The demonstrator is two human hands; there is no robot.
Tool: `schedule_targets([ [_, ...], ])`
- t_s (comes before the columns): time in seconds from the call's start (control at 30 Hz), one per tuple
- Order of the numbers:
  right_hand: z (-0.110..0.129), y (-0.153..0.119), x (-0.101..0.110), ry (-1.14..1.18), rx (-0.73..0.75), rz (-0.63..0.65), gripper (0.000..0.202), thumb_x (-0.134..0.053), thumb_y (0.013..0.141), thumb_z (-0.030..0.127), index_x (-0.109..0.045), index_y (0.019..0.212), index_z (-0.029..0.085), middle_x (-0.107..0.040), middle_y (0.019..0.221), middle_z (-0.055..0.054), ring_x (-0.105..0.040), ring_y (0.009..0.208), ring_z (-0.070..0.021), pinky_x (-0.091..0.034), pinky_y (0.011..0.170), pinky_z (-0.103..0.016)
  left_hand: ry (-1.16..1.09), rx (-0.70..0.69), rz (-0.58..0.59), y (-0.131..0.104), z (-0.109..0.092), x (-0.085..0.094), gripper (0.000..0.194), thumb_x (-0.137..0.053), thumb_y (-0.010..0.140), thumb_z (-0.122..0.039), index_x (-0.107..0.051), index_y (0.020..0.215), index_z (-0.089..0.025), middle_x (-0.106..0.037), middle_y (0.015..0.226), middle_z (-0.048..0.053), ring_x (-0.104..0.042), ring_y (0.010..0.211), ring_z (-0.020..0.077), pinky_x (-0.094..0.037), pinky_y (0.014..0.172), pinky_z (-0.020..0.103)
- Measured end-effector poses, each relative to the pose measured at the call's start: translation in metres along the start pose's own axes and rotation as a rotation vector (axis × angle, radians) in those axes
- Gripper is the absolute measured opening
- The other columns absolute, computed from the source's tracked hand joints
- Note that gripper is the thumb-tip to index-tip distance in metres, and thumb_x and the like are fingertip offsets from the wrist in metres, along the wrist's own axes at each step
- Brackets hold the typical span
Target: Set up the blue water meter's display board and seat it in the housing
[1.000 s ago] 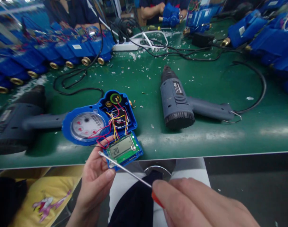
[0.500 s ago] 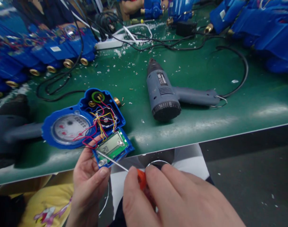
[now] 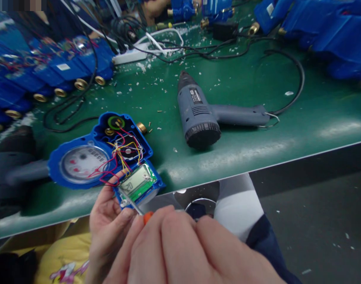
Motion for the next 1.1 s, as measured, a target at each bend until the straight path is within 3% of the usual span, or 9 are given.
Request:
schedule_targets([
  [0.13,0.009,0.007,0.008,-0.005,-0.146,0.077,0.025,-0.062,0.087,0.005,-0.068,0.090,0.029,-0.075,0.073,0.007,-0.067,0.058,-0.0131,-0.048,0.043,-0.028,0.048,0.012,-0.038,-0.001,0.002,0.003,0.065,-0.091,0.064,-0.021,-0.066,0.124,-0.022,-0.079,0.100,0.009,-0.076,0.087,0.0258,-0.063,0.075,0.027],
  [0.27,0.012,0.015,0.011,0.009,-0.196,0.096,0.037,-0.058,0.085,-0.005,-0.066,0.084,0.031,-0.071,0.066,0.011,-0.066,0.056,-0.0102,-0.048,0.041,-0.027,0.049,0.000,-0.037,0.000,0.002,0.003,0.066,-0.093,0.062,-0.026,-0.067,0.123,-0.022,-0.079,0.095,0.010,-0.077,0.083,0.0265,-0.063,0.072,0.026],
  [0.4,0.004,0.014,0.009,0.046,-0.206,0.092,0.037,-0.054,0.086,-0.004,-0.066,0.086,0.031,-0.071,0.066,0.010,-0.064,0.052,-0.0103,-0.047,0.040,-0.027,0.036,-0.007,-0.013,0.001,0.004,0.003,0.065,-0.093,0.063,-0.026,-0.067,0.123,-0.023,-0.079,0.095,0.010,-0.077,0.082,0.0260,-0.062,0.072,0.025],
  [0.6,-0.011,0.005,0.008,0.051,0.057,0.010,0.028,-0.057,0.084,0.007,-0.069,0.088,0.032,-0.074,0.076,0.007,-0.062,0.052,-0.0110,-0.049,0.042,-0.029,0.016,0.017,-0.040,0.002,0.002,0.001,0.065,-0.093,0.061,-0.023,-0.068,0.121,-0.024,-0.079,0.095,0.009,-0.077,0.085,0.0269,-0.062,0.076,0.028],
  [0.8,-0.008,0.008,0.023,-0.146,0.206,0.162,0.029,-0.052,0.082,0.008,-0.073,0.095,0.024,-0.077,0.086,0.003,-0.069,0.070,-0.0177,-0.057,0.059,-0.035,-0.041,0.043,-0.035,0.003,-0.002,-0.004,0.062,-0.096,0.057,-0.024,-0.070,0.114,-0.027,-0.080,0.090,0.003,-0.077,0.084,0.0217,-0.061,0.078,0.024],
  [0.97,-0.002,0.007,0.036,-0.156,-0.062,0.122,0.028,-0.061,0.078,0.014,-0.074,0.096,0.032,-0.077,0.088,0.006,-0.072,0.077,-0.0202,-0.059,0.077,-0.038,0.018,-0.045,-0.047,-0.001,0.005,0.001,0.064,-0.094,0.061,-0.020,-0.067,0.119,-0.028,-0.079,0.095,0.002,-0.076,0.082,0.0172,-0.060,0.075,0.019],
  [1.1,-0.010,-0.001,0.040,0.162,-0.443,0.034,0.029,-0.054,0.088,0.023,-0.073,0.100,0.042,-0.077,0.093,0.013,-0.072,0.082,-0.0103,-0.056,0.082,-0.022,0.047,-0.098,-0.006,-0.001,0.008,0.000,0.063,-0.092,0.066,-0.020,-0.065,0.123,-0.028,-0.079,0.100,0.004,-0.076,0.085,0.0190,-0.061,0.075,0.020],
])
Point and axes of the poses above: each hand's wrist, its own y-axis towards the middle knuckle, its own x-axis out of the back of the hand, z = x × y, the point moved 2 cm from there along y, towards the middle knuckle
